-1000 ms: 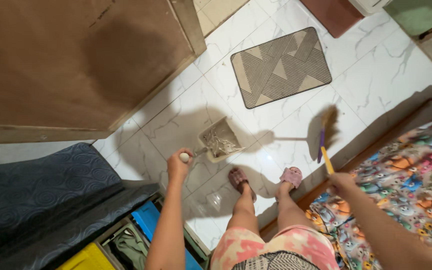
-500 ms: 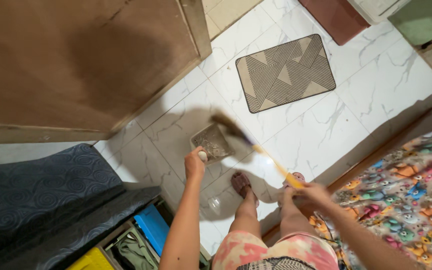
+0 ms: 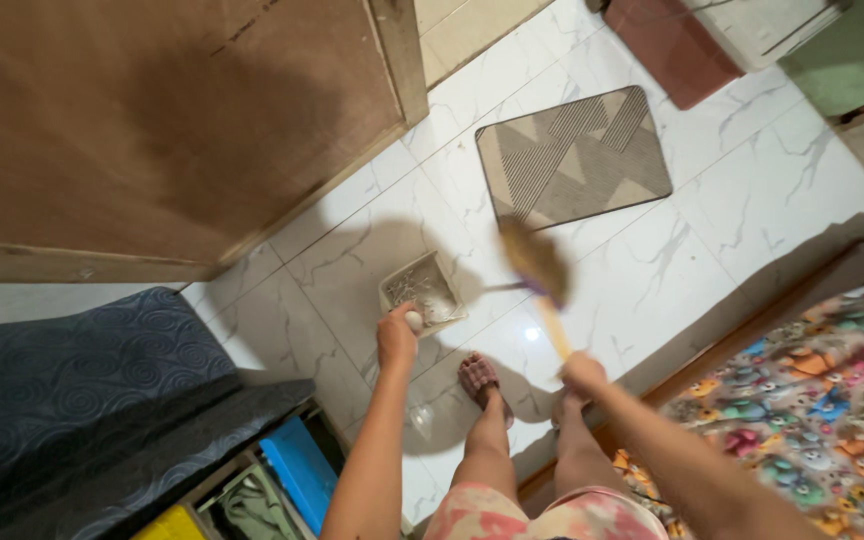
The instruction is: The person sweeps debris from a tiled floor into a dustpan using a broom and then moves through a doorway to continue sweeping another area of the floor.
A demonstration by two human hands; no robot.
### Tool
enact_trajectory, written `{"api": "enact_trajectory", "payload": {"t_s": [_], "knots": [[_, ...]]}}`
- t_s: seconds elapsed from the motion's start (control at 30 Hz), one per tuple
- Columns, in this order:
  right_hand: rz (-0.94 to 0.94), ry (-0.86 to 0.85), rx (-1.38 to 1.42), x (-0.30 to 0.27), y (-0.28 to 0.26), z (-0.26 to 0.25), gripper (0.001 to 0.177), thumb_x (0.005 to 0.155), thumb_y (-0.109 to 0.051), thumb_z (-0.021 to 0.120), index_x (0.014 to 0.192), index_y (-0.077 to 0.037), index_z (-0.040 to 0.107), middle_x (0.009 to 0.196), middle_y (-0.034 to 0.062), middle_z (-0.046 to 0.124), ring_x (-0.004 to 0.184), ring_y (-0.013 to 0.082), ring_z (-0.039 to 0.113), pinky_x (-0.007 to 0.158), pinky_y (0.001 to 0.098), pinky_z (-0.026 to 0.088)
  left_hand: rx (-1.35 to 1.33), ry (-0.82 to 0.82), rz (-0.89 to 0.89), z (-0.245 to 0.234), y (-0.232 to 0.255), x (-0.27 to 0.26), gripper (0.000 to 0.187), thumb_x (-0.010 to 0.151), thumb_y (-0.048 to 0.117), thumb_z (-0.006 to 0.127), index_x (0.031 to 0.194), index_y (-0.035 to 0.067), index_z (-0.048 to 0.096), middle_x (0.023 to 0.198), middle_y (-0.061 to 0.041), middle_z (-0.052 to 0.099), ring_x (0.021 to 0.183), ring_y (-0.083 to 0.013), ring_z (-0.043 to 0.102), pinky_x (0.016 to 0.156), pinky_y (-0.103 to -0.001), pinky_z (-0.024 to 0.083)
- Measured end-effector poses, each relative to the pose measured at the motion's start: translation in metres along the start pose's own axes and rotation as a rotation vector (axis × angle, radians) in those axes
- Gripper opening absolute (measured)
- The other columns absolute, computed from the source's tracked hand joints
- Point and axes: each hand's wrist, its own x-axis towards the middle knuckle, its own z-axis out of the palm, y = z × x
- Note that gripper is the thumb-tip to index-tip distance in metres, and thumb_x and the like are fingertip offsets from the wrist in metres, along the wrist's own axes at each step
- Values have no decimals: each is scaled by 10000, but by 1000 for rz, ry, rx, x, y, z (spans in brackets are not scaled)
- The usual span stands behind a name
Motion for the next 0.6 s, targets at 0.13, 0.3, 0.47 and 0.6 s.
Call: {"api": "enact_trajectory", "payload": {"t_s": [0.13, 0.3, 0.47, 0.6], "knots": [[279, -314, 572, -52, -45, -27, 260, 844, -196, 620, 1010, -109, 800, 705, 135, 739, 510, 205, 637, 503, 326, 467, -55, 17, -36, -15, -13, 9, 200, 818, -1, 685, 915, 167, 734, 861, -195, 723, 834, -375, 710, 700, -445, 542], [521, -421, 1137, -134, -27, -99, 365, 925, -182, 611, 1272, -213, 720, 627, 33, 561, 381, 114, 376, 344, 284, 246, -147, 251, 61, -62, -59, 15, 190, 771, 4, 733, 865, 168, 752, 838, -121, 742, 800, -293, 722, 713, -408, 550], [386, -475, 848, -133, -64, -45, 288, 980, -217, 613, 1097, 32, 699, 611, 89, 520, 370, 188, 495, 311, 335, 338, -285, 365, -135, -148, -68, 10, 134, 769, 37, 784, 839, 122, 710, 898, -52, 755, 855, -236, 721, 756, -370, 549], [446, -563, 1005, -148, -120, 1, 104, 951, -187, 614, 1032, -135, 651, 645, 46, 534, 425, 185, 475, 373, 341, 351, -362, 443, -138, -184, -47, -3, 150, 761, 19, 800, 825, 94, 688, 960, -60, 764, 931, -224, 726, 803, -367, 554]]}}
